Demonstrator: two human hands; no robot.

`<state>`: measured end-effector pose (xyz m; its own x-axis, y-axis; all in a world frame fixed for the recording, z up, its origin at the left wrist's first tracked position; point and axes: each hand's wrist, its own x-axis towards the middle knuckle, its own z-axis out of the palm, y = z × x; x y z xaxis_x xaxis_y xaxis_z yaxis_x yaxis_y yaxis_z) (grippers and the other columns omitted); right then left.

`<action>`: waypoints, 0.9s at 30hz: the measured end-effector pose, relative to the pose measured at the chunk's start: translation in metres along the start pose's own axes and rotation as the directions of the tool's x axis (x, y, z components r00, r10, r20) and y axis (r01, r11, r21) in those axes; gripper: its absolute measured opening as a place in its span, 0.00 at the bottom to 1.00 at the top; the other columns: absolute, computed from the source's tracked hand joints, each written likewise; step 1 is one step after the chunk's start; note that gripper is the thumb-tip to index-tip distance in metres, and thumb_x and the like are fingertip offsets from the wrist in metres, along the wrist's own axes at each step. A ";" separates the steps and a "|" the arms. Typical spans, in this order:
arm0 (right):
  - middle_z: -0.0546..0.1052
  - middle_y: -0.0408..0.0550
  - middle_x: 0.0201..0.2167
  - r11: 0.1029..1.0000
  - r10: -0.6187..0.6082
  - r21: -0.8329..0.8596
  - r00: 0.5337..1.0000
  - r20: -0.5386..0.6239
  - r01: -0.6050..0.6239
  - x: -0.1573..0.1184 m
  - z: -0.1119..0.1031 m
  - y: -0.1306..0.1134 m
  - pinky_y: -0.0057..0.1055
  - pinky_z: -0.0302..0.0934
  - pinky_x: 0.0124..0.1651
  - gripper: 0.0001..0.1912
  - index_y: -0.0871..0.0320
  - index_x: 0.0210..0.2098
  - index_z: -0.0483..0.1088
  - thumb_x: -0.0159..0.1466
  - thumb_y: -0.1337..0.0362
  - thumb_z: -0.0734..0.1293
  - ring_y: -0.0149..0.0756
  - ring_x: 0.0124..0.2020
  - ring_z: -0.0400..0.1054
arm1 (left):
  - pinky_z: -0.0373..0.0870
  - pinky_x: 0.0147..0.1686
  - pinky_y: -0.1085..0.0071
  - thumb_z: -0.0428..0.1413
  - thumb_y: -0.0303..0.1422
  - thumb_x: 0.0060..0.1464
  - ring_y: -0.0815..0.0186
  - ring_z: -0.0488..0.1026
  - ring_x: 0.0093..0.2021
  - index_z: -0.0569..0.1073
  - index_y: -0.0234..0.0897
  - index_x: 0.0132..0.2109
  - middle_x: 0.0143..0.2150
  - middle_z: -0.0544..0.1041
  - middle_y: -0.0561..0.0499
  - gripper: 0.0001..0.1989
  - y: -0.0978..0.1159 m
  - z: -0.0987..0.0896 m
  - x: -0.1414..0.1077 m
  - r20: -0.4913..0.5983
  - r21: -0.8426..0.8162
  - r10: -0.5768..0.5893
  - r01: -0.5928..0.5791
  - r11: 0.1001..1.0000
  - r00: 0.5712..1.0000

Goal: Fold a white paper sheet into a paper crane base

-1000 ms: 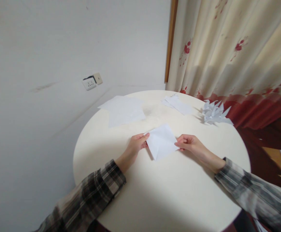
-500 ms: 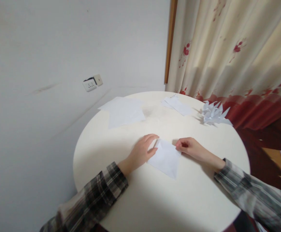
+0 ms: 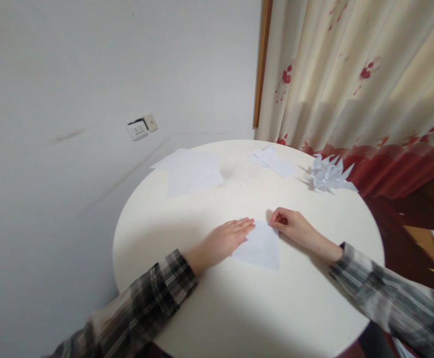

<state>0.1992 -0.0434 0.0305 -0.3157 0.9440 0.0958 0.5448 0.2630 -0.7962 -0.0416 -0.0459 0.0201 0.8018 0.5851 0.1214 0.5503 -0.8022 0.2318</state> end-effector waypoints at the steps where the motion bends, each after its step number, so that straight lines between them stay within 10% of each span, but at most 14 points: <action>1: 0.70 0.43 0.23 1.000 -0.001 0.027 1.000 -0.012 0.001 0.001 0.000 0.001 0.28 0.54 0.29 0.06 0.59 0.27 0.66 0.57 0.62 0.63 0.30 0.24 0.62 | 0.49 0.61 0.67 0.42 0.34 0.63 0.67 0.51 0.64 0.55 0.36 0.62 0.64 0.56 0.47 0.21 0.000 0.000 0.000 -0.005 0.004 0.006 -0.006 1.000 1.000; 7: 0.69 0.41 0.22 0.924 0.056 0.375 0.997 0.047 -0.069 0.008 -0.001 0.011 0.28 0.56 0.28 0.13 0.60 0.32 0.68 0.53 0.58 0.67 0.29 0.23 0.62 | 0.48 0.61 0.67 0.41 0.32 0.63 0.66 0.50 0.64 0.55 0.35 0.62 0.64 0.56 0.45 0.21 0.001 0.002 -0.001 -0.026 -0.002 -0.007 0.007 1.000 1.000; 14: 0.68 0.40 0.24 0.948 -0.051 0.305 0.990 -0.133 0.090 0.002 0.007 0.004 0.27 0.56 0.29 0.10 0.58 0.35 0.67 0.54 0.62 0.68 0.28 0.25 0.61 | 0.48 0.61 0.62 0.51 0.32 0.56 0.62 0.53 0.63 0.59 0.39 0.60 0.64 0.57 0.47 0.24 0.006 -0.004 0.000 -0.235 -0.328 -0.185 0.102 0.939 0.954; 17: 0.67 0.39 0.23 0.889 -0.081 0.433 0.981 -0.179 0.152 -0.001 0.010 -0.006 0.27 0.56 0.29 0.11 0.56 0.36 0.66 0.55 0.61 0.68 0.28 0.25 0.62 | 0.62 0.53 0.62 0.55 0.37 0.51 0.58 0.64 0.56 0.60 0.36 0.59 0.58 0.64 0.42 0.29 0.003 -0.004 0.007 -0.265 -0.724 -0.496 0.170 0.669 0.827; 21: 0.69 0.40 0.24 0.815 -0.049 0.551 0.969 -0.244 0.180 -0.002 0.012 -0.015 0.27 0.57 0.29 0.14 0.55 0.37 0.67 0.52 0.61 0.70 0.28 0.26 0.63 | 0.69 0.35 0.69 0.58 0.44 0.45 0.60 0.74 0.35 0.73 0.30 0.44 0.36 0.78 0.44 0.23 0.002 -0.009 0.011 0.014 -0.959 -0.649 0.195 0.207 0.760; 27: 0.71 0.40 0.22 0.816 0.005 0.550 0.950 -0.312 0.177 -0.002 0.015 -0.017 0.27 0.58 0.28 0.17 0.55 0.37 0.67 0.50 0.59 0.72 0.29 0.24 0.64 | 0.66 0.27 0.74 0.62 0.42 0.38 0.66 0.72 0.25 0.76 0.31 0.31 0.26 0.77 0.49 0.17 0.011 -0.020 0.010 0.064 -0.976 -0.731 0.197 0.098 0.680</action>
<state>0.1792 -0.0532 0.0349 -0.0550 0.9602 0.2739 -0.0388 0.2720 -0.9615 -0.0327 -0.0463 0.0435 0.1579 0.9762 -0.1484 -0.0160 0.1527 0.9881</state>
